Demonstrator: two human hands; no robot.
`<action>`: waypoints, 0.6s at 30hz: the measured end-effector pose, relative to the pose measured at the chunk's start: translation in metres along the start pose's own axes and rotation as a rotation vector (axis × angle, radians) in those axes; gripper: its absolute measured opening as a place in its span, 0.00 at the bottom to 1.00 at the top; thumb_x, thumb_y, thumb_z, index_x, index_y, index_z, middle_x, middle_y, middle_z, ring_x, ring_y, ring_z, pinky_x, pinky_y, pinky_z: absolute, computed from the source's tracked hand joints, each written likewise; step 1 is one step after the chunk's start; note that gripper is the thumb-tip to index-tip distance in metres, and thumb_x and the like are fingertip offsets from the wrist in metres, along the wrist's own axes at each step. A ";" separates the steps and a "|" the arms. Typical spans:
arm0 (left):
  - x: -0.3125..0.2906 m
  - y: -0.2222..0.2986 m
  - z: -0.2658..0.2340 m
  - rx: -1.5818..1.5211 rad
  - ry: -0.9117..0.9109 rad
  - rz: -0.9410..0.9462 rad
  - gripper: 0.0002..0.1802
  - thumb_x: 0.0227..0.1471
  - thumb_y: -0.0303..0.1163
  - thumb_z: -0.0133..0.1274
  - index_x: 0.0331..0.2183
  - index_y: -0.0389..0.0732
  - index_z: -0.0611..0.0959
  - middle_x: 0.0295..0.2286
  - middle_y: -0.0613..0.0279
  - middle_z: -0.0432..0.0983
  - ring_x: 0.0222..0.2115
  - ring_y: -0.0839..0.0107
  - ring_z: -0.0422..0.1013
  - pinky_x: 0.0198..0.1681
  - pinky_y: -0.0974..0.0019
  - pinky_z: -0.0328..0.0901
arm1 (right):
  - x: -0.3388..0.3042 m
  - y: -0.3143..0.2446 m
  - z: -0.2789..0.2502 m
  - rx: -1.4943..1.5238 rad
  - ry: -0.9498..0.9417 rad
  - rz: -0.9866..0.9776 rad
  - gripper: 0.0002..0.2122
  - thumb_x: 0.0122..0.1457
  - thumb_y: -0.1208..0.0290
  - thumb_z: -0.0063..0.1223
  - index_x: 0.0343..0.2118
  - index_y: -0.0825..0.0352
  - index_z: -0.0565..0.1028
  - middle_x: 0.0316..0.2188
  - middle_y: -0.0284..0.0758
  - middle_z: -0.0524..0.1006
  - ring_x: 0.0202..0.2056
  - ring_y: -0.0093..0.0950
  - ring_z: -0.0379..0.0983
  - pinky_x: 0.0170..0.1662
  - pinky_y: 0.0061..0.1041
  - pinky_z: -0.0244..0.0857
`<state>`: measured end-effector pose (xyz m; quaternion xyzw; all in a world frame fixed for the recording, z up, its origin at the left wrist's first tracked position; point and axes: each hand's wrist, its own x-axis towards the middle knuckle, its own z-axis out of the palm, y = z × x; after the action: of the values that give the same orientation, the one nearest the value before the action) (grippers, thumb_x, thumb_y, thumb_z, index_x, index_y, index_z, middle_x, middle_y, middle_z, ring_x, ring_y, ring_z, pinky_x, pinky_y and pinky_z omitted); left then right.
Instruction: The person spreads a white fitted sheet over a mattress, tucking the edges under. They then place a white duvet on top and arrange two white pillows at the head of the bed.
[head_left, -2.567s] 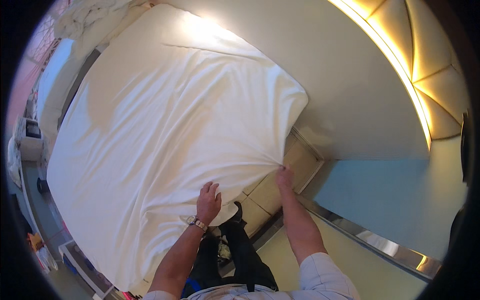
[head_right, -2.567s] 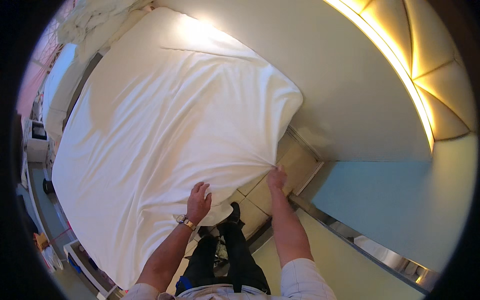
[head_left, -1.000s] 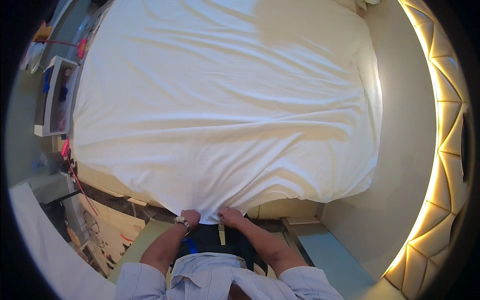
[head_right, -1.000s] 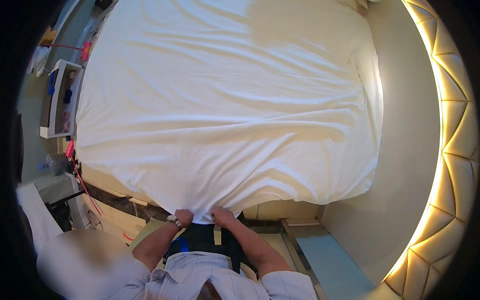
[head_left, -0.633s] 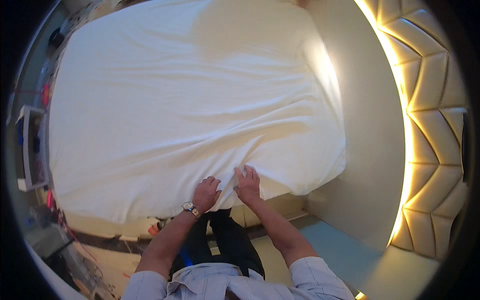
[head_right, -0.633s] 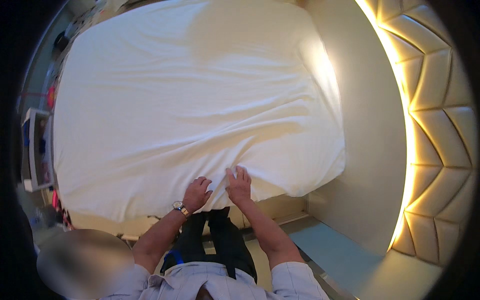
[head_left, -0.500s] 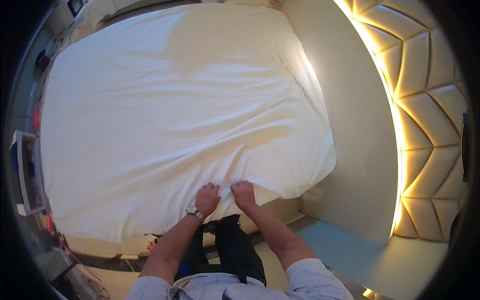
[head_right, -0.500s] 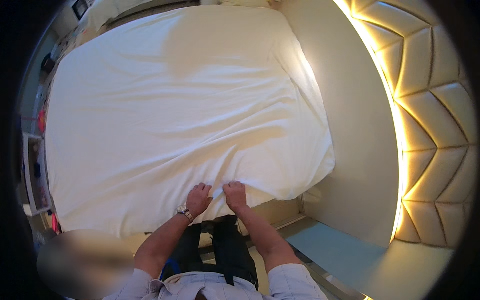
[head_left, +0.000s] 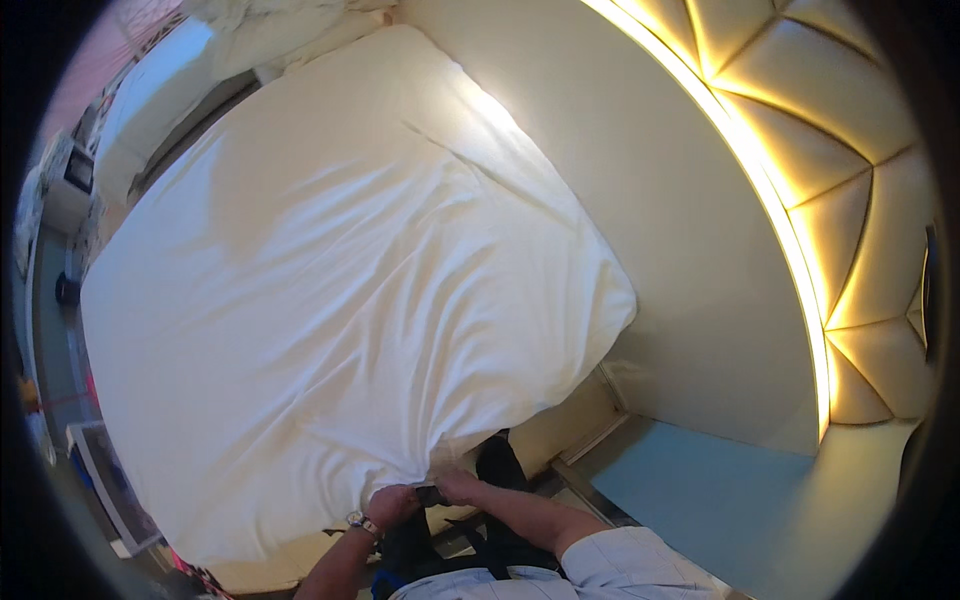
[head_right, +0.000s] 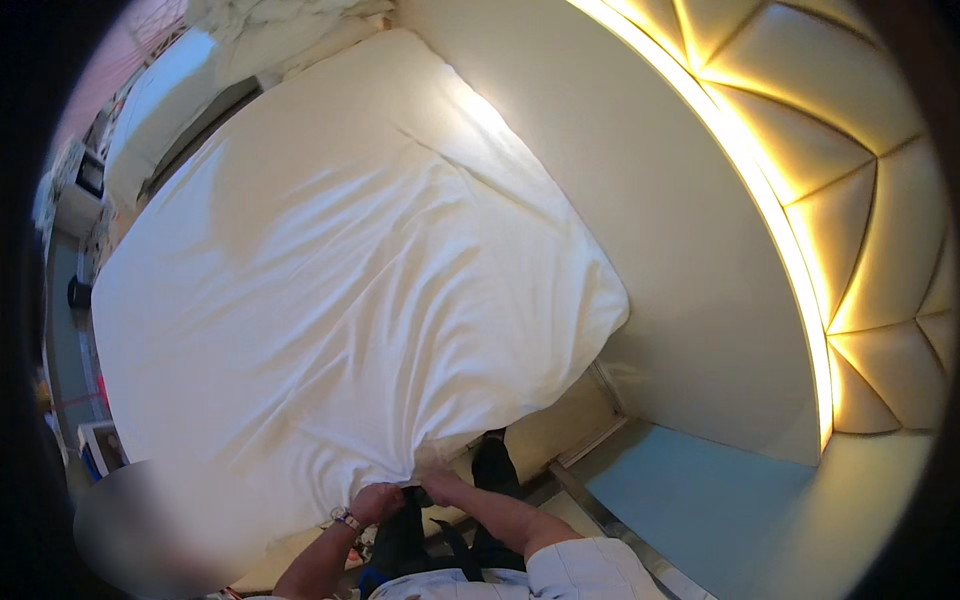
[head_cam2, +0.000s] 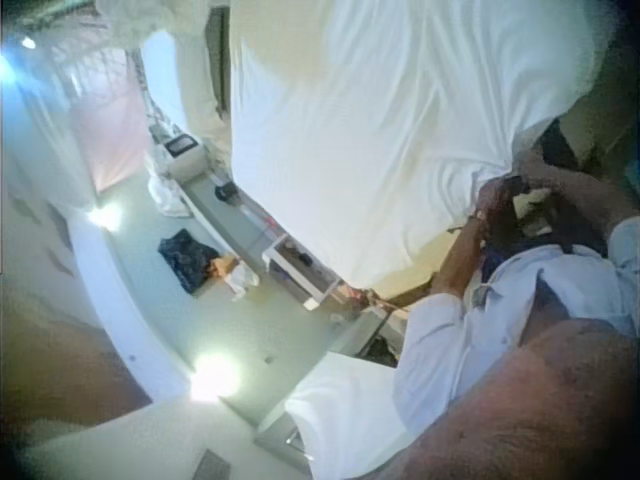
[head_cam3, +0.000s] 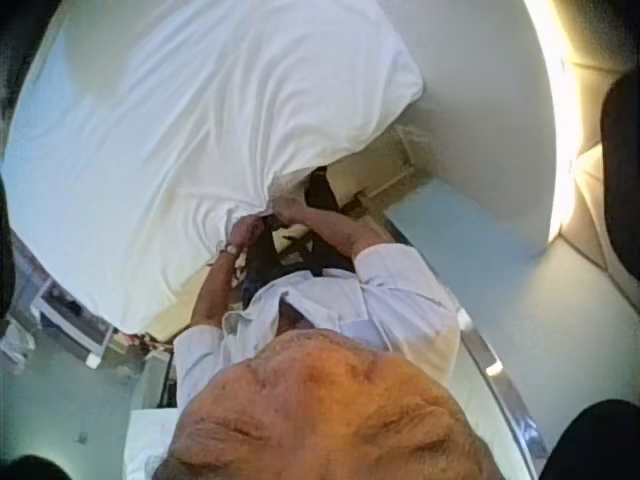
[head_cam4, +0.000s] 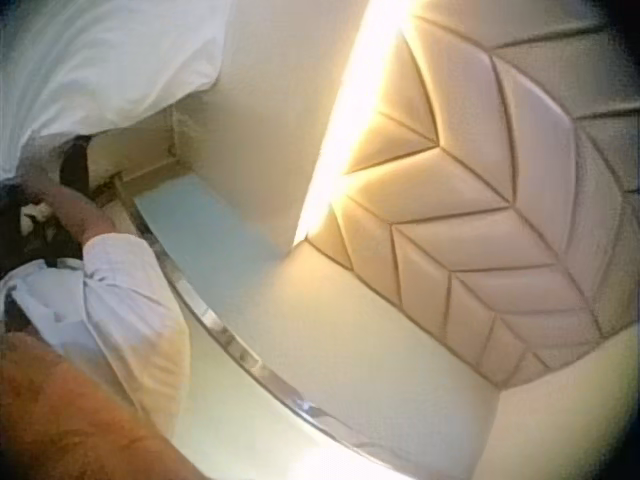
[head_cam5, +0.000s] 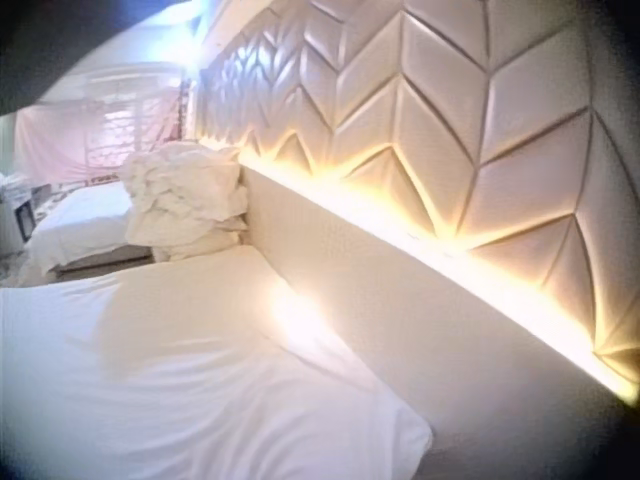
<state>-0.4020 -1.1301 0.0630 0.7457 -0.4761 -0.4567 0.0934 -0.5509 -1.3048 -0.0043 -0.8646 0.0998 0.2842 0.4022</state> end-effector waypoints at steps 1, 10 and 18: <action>0.002 0.013 -0.009 -0.017 0.026 0.014 0.10 0.55 0.38 0.57 0.30 0.40 0.83 0.29 0.47 0.80 0.31 0.43 0.77 0.35 0.44 0.71 | -0.009 -0.001 -0.005 0.106 -0.006 0.113 0.08 0.56 0.70 0.53 0.35 0.66 0.81 0.37 0.49 0.81 0.42 0.51 0.79 0.45 0.47 0.71; 0.205 0.179 -0.081 0.045 0.535 0.300 0.23 0.48 0.33 0.67 0.46 0.41 0.79 0.41 0.51 0.74 0.45 0.49 0.72 0.46 0.50 0.69 | -0.066 0.173 -0.196 0.567 1.199 0.670 0.13 0.59 0.62 0.59 0.38 0.69 0.75 0.36 0.45 0.75 0.40 0.46 0.74 0.46 0.43 0.69; 0.293 0.224 -0.062 0.499 0.200 0.212 0.10 0.52 0.28 0.54 0.38 0.39 0.81 0.38 0.52 0.77 0.43 0.53 0.73 0.46 0.52 0.68 | -0.096 0.299 -0.239 0.739 1.398 0.955 0.15 0.54 0.62 0.65 0.35 0.69 0.74 0.34 0.45 0.79 0.37 0.44 0.77 0.42 0.42 0.70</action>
<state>-0.4561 -1.4998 0.0529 0.7331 -0.6373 -0.2375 0.0009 -0.6519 -1.6862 -0.0177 -0.5234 0.7503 -0.2165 0.3409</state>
